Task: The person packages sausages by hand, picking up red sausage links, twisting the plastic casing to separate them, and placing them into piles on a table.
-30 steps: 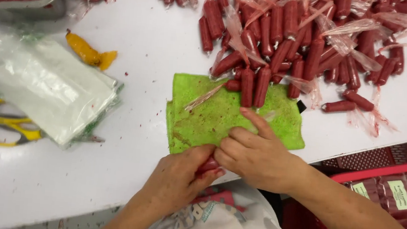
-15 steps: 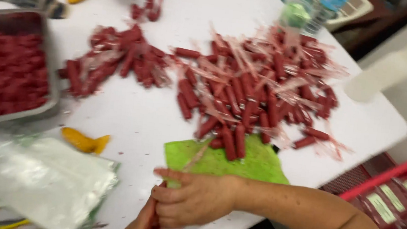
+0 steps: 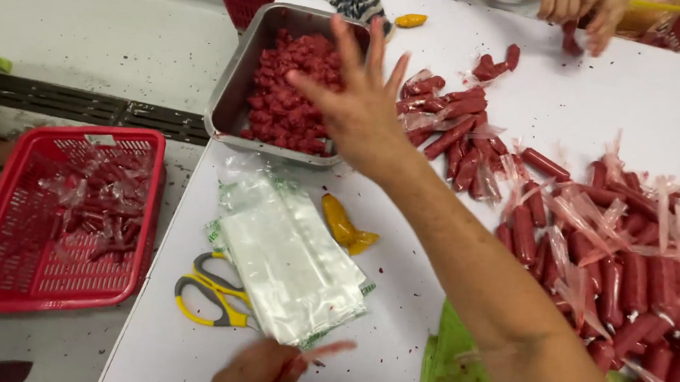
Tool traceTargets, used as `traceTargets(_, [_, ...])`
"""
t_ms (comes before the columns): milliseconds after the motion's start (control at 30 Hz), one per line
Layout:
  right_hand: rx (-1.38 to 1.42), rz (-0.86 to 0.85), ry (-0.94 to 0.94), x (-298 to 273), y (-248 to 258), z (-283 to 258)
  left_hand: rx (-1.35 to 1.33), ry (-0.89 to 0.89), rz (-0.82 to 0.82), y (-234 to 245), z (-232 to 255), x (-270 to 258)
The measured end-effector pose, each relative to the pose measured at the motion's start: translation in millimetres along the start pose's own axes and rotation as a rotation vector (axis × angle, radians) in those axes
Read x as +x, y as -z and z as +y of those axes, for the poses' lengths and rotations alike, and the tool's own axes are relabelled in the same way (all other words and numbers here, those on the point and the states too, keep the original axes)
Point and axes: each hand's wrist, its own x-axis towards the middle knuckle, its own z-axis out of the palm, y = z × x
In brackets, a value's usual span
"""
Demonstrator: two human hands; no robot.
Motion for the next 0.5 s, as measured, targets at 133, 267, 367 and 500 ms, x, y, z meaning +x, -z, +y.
traceTargets(133, [0.591,-0.72,-0.58,-61.1,31.5,-71.7,-0.092,-0.737,0.534,42.7,62.7,2.3])
traceTargets(267, [1.693,-0.373,-0.737,-163.4,94.4,-117.9,-0.516,-1.175,0.229,41.9,115.6,2.6])
traceTargets(367, [1.33,-0.448,-0.874,-219.2,128.9,-125.7,-0.777,-0.802,-0.248,19.9,135.3,-14.9])
traceTargets(500, [1.122,-0.21,-0.653,-238.9,186.9,-113.2,-1.241,-0.396,-0.844,-33.8,132.8,-28.7])
